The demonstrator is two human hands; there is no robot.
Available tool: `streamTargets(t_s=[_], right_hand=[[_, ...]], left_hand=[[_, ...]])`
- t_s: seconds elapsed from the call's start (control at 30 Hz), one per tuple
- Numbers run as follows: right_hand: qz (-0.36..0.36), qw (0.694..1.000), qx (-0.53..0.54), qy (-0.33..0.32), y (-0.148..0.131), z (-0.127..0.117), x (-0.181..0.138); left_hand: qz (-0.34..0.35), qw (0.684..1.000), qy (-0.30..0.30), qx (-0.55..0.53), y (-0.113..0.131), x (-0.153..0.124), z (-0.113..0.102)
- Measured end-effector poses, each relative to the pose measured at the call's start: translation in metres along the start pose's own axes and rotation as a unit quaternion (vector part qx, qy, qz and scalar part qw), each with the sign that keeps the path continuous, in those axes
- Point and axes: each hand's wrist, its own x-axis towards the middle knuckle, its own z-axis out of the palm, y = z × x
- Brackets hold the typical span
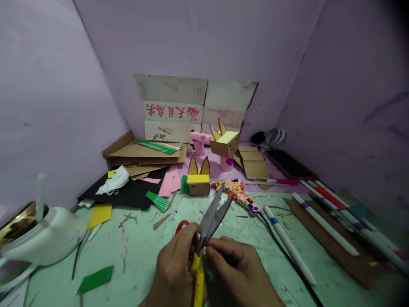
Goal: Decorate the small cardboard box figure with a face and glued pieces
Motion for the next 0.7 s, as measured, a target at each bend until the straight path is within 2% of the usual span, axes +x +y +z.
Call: streamTargets(t_s=[0.23,0.37,0.57,0.7], right_hand=[[-0.010,0.999,-0.049,-0.010,-0.004,-0.002,0.001],[-0.019,0.997,-0.074,-0.004,-0.004,-0.002,0.000],[-0.021,0.996,-0.089,0.006,-0.006,-0.003,0.000],[-0.006,0.995,-0.085,0.050,-0.008,-0.002,0.000]], left_hand=[[0.004,1.000,-0.008,0.027,-0.002,-0.001,0.000],[-0.022,0.999,-0.001,0.029,-0.002,-0.004,0.001],[-0.144,0.989,-0.014,-0.045,0.006,0.000,0.001],[-0.278,0.948,-0.028,-0.150,0.014,0.013,-0.004]])
